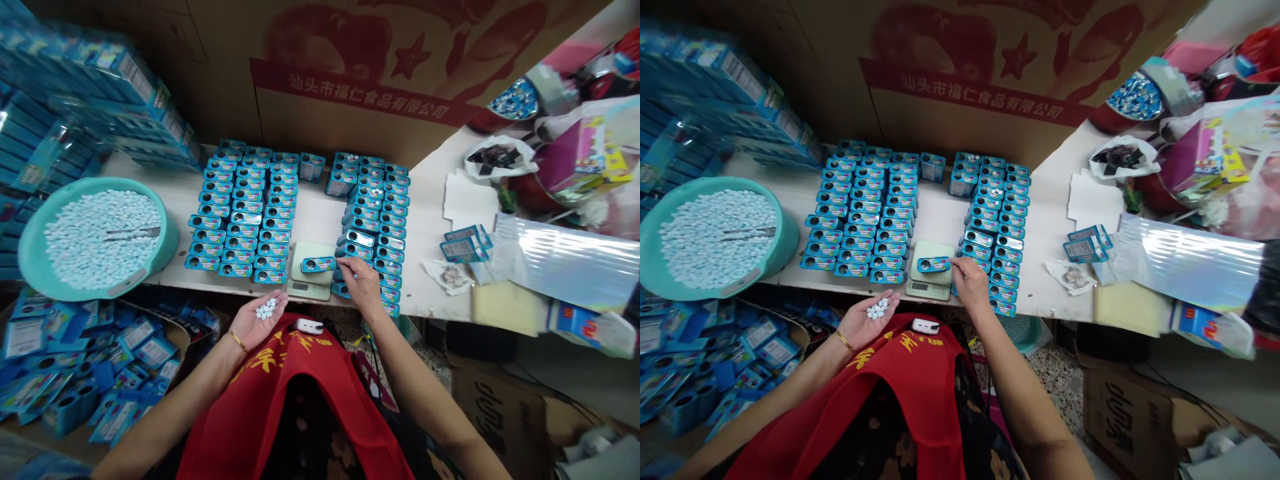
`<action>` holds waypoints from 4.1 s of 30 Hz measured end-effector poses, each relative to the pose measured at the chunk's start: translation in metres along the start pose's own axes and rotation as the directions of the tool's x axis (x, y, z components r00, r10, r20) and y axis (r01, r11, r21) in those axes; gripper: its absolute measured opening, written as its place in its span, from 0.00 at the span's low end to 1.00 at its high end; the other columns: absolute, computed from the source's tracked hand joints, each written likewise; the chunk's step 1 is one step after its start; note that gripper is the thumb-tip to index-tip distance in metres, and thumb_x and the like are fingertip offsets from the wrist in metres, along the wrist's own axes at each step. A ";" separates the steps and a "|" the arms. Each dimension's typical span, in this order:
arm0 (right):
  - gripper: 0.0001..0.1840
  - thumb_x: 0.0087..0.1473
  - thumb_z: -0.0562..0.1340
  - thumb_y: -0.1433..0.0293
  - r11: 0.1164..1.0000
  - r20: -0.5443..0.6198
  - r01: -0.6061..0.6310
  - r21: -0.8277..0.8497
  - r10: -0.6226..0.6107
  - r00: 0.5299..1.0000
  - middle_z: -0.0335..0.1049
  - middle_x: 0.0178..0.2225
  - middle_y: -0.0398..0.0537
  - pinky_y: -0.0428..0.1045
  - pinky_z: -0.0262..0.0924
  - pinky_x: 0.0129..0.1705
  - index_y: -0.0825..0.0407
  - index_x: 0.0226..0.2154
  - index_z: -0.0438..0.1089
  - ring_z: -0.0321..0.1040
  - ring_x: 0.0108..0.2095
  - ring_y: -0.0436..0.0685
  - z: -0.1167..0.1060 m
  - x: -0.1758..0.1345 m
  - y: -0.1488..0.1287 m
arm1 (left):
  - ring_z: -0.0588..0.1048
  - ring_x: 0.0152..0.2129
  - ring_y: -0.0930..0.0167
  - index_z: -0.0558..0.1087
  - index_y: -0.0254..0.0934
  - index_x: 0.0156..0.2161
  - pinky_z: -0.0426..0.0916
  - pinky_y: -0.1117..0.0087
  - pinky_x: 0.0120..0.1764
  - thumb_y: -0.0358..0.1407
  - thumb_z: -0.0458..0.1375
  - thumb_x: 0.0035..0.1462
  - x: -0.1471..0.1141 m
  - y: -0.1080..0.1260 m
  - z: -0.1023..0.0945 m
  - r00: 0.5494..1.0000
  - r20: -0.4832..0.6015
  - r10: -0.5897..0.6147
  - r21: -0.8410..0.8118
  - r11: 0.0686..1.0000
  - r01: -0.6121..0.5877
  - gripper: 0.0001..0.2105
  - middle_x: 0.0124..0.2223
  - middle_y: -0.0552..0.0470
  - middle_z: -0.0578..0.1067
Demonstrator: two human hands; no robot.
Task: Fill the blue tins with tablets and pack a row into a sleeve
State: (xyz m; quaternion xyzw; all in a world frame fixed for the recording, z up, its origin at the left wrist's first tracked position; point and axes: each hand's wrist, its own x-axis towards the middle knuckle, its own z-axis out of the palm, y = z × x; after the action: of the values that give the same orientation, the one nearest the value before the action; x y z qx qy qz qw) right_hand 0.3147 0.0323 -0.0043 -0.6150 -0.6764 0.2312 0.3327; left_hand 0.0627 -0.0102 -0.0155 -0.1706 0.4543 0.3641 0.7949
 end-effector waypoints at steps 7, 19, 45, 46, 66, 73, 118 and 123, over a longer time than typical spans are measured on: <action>0.11 0.52 0.53 0.69 0.997 -0.078 -0.082 0.001 0.082 0.994 0.70 0.34 0.48 0.49 0.62 0.37 0.51 0.34 0.70 0.66 0.33 0.52 -0.013 -0.002 0.016 | 0.71 0.41 0.65 0.66 0.27 0.47 0.70 0.69 0.41 0.22 0.50 0.50 -0.004 0.004 -0.011 1.000 0.007 0.023 0.062 0.998 -0.024 0.17 0.41 0.39 0.74; 0.27 0.46 0.60 0.67 0.978 0.218 0.159 -0.137 -0.127 0.968 0.58 0.50 0.54 0.58 0.52 0.51 0.50 0.50 0.58 0.55 0.50 0.60 0.003 0.015 0.016 | 0.69 0.44 0.63 0.66 0.25 0.46 0.66 0.67 0.46 0.19 0.50 0.48 -0.008 0.002 -0.017 1.000 0.018 0.005 0.115 0.993 -0.007 0.17 0.44 0.36 0.72; 0.12 0.55 0.52 0.71 0.952 0.225 0.296 -0.083 -0.271 0.936 0.69 0.37 0.50 0.50 0.58 0.43 0.52 0.39 0.67 0.63 0.39 0.53 0.020 0.016 -0.014 | 0.68 0.45 0.62 0.68 0.24 0.44 0.62 0.66 0.48 0.21 0.53 0.46 0.009 0.006 0.042 0.964 0.263 -0.042 0.283 0.958 -0.036 0.16 0.47 0.36 0.70; 0.12 0.55 0.52 0.70 0.960 0.192 0.266 -0.086 -0.246 0.950 0.69 0.37 0.50 0.51 0.58 0.44 0.52 0.39 0.68 0.63 0.40 0.53 0.015 0.018 -0.008 | 0.68 0.45 0.63 0.68 0.25 0.43 0.63 0.67 0.47 0.21 0.53 0.46 0.008 0.009 0.036 0.969 0.244 -0.030 0.275 0.961 -0.040 0.16 0.47 0.36 0.70; 0.29 0.46 0.60 0.65 0.957 0.383 0.184 -0.224 -0.087 0.920 0.56 0.51 0.53 0.58 0.52 0.51 0.50 0.52 0.56 0.52 0.51 0.61 0.012 0.023 0.013 | 0.67 0.19 0.80 0.68 0.29 0.37 0.58 0.84 0.16 0.26 0.52 0.52 -0.005 0.028 -0.034 0.994 0.054 0.099 0.192 0.976 -0.107 0.07 0.29 0.48 0.70; 0.21 0.50 0.56 0.70 0.933 0.458 0.242 -0.265 -0.099 0.883 0.62 0.43 0.51 0.52 0.56 0.46 0.52 0.48 0.59 0.57 0.44 0.57 0.029 0.043 0.011 | 0.61 0.16 0.83 0.68 0.30 0.36 0.52 0.85 0.13 0.30 0.53 0.53 -0.010 0.031 -0.039 0.992 0.025 0.127 0.162 0.978 -0.129 0.06 0.26 0.53 0.65; 0.16 0.54 0.52 0.72 0.837 0.588 0.536 -0.116 -0.377 0.716 0.62 0.41 0.54 0.51 0.55 0.40 0.56 0.46 0.61 0.56 0.40 0.57 0.057 -0.025 -0.082 | 0.74 0.31 0.71 0.69 0.28 0.36 0.69 0.69 0.38 0.34 0.49 0.56 -0.004 0.003 0.004 0.990 0.129 -0.055 0.082 0.996 0.044 0.10 0.33 0.45 0.74; 0.12 0.52 0.54 0.74 0.890 0.674 0.454 -0.052 -0.304 0.673 0.62 0.37 0.48 0.46 0.59 0.34 0.54 0.41 0.62 0.58 0.38 0.54 0.068 -0.048 -0.090 | 0.73 0.34 0.69 0.69 0.29 0.37 0.67 0.66 0.41 0.35 0.47 0.57 -0.013 -0.010 -0.009 0.980 0.159 -0.120 0.103 0.989 0.104 0.12 0.33 0.44 0.74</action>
State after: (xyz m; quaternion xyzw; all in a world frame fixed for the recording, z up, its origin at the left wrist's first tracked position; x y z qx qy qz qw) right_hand 0.2054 -0.0208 0.0071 -0.3735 -0.8829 0.2804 0.0499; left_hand 0.0601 -0.0279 -0.0098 -0.1274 0.3933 0.3096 0.8563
